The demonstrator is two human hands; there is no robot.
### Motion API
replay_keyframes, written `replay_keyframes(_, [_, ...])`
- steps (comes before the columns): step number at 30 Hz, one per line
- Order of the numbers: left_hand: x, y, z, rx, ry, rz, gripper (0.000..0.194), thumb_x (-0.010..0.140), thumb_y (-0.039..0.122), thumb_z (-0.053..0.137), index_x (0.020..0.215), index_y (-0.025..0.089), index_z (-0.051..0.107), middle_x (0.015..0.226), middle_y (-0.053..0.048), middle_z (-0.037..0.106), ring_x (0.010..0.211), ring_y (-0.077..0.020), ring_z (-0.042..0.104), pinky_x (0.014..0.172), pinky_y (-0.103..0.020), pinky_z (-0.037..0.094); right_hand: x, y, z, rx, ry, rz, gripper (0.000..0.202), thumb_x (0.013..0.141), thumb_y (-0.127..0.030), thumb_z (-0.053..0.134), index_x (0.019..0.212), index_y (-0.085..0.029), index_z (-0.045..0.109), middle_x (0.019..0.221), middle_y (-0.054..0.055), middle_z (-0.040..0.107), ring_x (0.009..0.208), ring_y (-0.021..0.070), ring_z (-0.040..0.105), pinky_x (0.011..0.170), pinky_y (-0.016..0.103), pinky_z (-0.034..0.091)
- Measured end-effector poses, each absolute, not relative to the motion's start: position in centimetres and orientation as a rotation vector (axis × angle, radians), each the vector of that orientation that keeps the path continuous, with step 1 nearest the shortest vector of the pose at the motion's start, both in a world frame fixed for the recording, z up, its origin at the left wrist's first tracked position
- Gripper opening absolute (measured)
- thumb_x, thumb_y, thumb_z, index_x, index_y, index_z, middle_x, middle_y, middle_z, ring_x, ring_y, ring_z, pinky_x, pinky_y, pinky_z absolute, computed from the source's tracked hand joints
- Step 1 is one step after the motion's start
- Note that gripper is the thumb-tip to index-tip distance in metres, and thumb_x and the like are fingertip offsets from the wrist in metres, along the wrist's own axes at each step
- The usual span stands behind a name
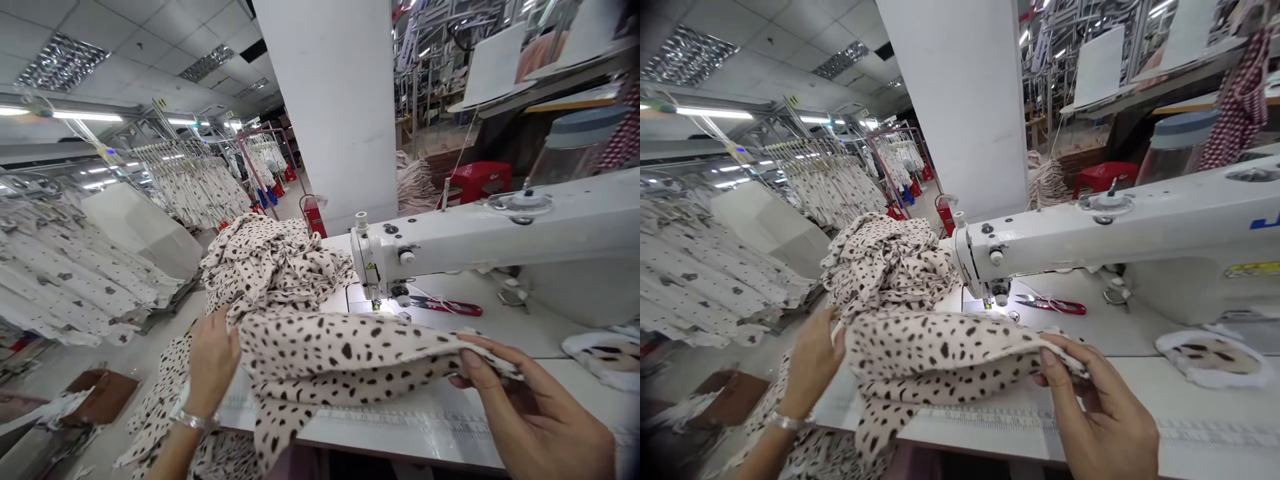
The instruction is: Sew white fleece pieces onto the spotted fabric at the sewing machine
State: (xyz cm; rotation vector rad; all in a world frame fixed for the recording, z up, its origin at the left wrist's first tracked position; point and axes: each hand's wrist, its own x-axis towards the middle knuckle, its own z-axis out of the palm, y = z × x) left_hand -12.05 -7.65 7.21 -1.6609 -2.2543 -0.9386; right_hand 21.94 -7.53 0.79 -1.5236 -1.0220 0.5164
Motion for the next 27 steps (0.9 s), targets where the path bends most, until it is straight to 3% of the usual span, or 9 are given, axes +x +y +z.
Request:
replay_keyframes(3, [-6.3, -9.1, 3.3, -2.133, -1.812, -0.854, 0.033, 0.091, 0.029, 0.051, 0.123, 0.02, 0.055, 0.12, -0.014, 0.061, 0.116, -0.0292, 0.057, 0.097, -0.049, 0.05, 21.4, -7.2, 0.6, -1.437, -1.12, 0.545, 0.034, 0.079, -0.056, 0.063, 0.093, -0.026, 0.069, 0.08, -0.001, 0.07, 0.062, 0.0145, 0.065, 0.054, 0.022, 0.053])
replay_keyframes(8, [0.6, -8.0, -0.4, -2.368, -1.614, -0.714, 0.045, 0.085, 0.019, 0.058, 0.129, 0.018, 0.051, 0.129, -0.018, 0.056, 0.124, -0.0356, 0.051, 0.099, -0.058, 0.047, 20.6, -8.1, 2.0, -1.305, -1.178, 0.436, 0.02, 0.081, -0.044, 0.066, 0.09, -0.025, 0.064, 0.089, 0.002, 0.066, 0.081, 0.0187, 0.065, 0.075, 0.028, 0.055])
replay_keyframes(13, [0.0, -7.0, 0.0, -2.355, -1.701, -1.052, 0.021, 0.092, 0.013, 0.045, 0.101, 0.018, 0.063, 0.108, -0.013, 0.067, 0.106, -0.0274, 0.063, 0.092, -0.05, 0.055, 20.7, -8.9, 3.1, -1.329, -1.179, 0.316, 0.013, 0.087, -0.038, 0.061, 0.093, -0.026, 0.061, 0.089, 0.002, 0.063, 0.079, 0.0185, 0.063, 0.073, 0.03, 0.053])
replay_keyframes(16, [0.6, -8.3, 0.0, -2.45, -1.729, -1.121, 0.034, 0.089, 0.025, 0.057, 0.123, 0.019, 0.056, 0.124, -0.015, 0.063, 0.119, -0.0295, 0.059, 0.096, -0.048, 0.054, 20.2, -8.7, 2.6, -1.232, -1.282, 0.311, 0.012, 0.087, -0.031, 0.063, 0.097, -0.025, 0.061, 0.09, 0.002, 0.063, 0.083, 0.0184, 0.063, 0.076, 0.03, 0.053])
replay_keyframes(18, [1.2, -8.7, -0.4, -2.516, -1.697, -1.079, 0.041, 0.088, 0.023, 0.057, 0.129, 0.019, 0.054, 0.132, -0.015, 0.059, 0.126, -0.0304, 0.053, 0.101, -0.049, 0.051, 19.6, -8.7, 2.4, -1.042, -1.409, 0.302, 0.013, 0.087, -0.021, 0.062, 0.1, -0.025, 0.061, 0.088, 0.002, 0.063, 0.081, 0.0173, 0.062, 0.07, 0.028, 0.052])
replay_keyframes(20, [1.1, -8.3, -0.7, -2.535, -1.765, -1.147, 0.027, 0.09, 0.017, 0.05, 0.115, 0.02, 0.062, 0.122, -0.014, 0.064, 0.116, -0.0279, 0.06, 0.098, -0.047, 0.053, 19.2, -9.0, 2.7, -0.91, -1.49, 0.285, 0.02, 0.087, -0.014, 0.06, 0.103, -0.025, 0.06, 0.087, 0.002, 0.063, 0.078, 0.0162, 0.061, 0.064, 0.026, 0.051])
replay_keyframes(23, [-1.0, -7.7, 0.0, -2.521, -2.015, -1.44, 0.019, 0.093, 0.02, 0.047, 0.088, 0.019, 0.065, 0.099, -0.011, 0.072, 0.095, -0.024, 0.069, 0.085, -0.041, 0.059, 19.4, -9.6, 3.6, -1.013, -1.433, 0.256, 0.016, 0.088, -0.016, 0.06, 0.1, -0.027, 0.06, 0.089, 0.003, 0.062, 0.074, 0.0158, 0.06, 0.06, 0.025, 0.05])
replay_keyframes(25, [-2.2, -8.3, 0.9, -2.485, -2.123, -1.556, 0.018, 0.094, 0.026, 0.049, 0.084, 0.02, 0.062, 0.104, -0.011, 0.072, 0.102, -0.0262, 0.068, 0.088, -0.043, 0.058, 19.5, -9.9, 4.2, -1.117, -1.351, 0.277, 0.009, 0.089, -0.021, 0.059, 0.096, -0.027, 0.06, 0.089, 0.003, 0.061, 0.071, 0.0158, 0.059, 0.058, 0.025, 0.05])
replay_keyframes(27, [-1.8, -9.4, 1.5, -2.478, -2.146, -1.467, 0.008, 0.091, 0.028, 0.056, 0.093, 0.022, 0.061, 0.123, -0.012, 0.065, 0.117, -0.0295, 0.061, 0.094, -0.048, 0.055, 19.0, -10.1, 4.5, -1.103, -1.349, 0.331, 0.008, 0.089, -0.022, 0.059, 0.095, -0.026, 0.06, 0.087, 0.003, 0.06, 0.071, 0.0158, 0.059, 0.057, 0.024, 0.05])
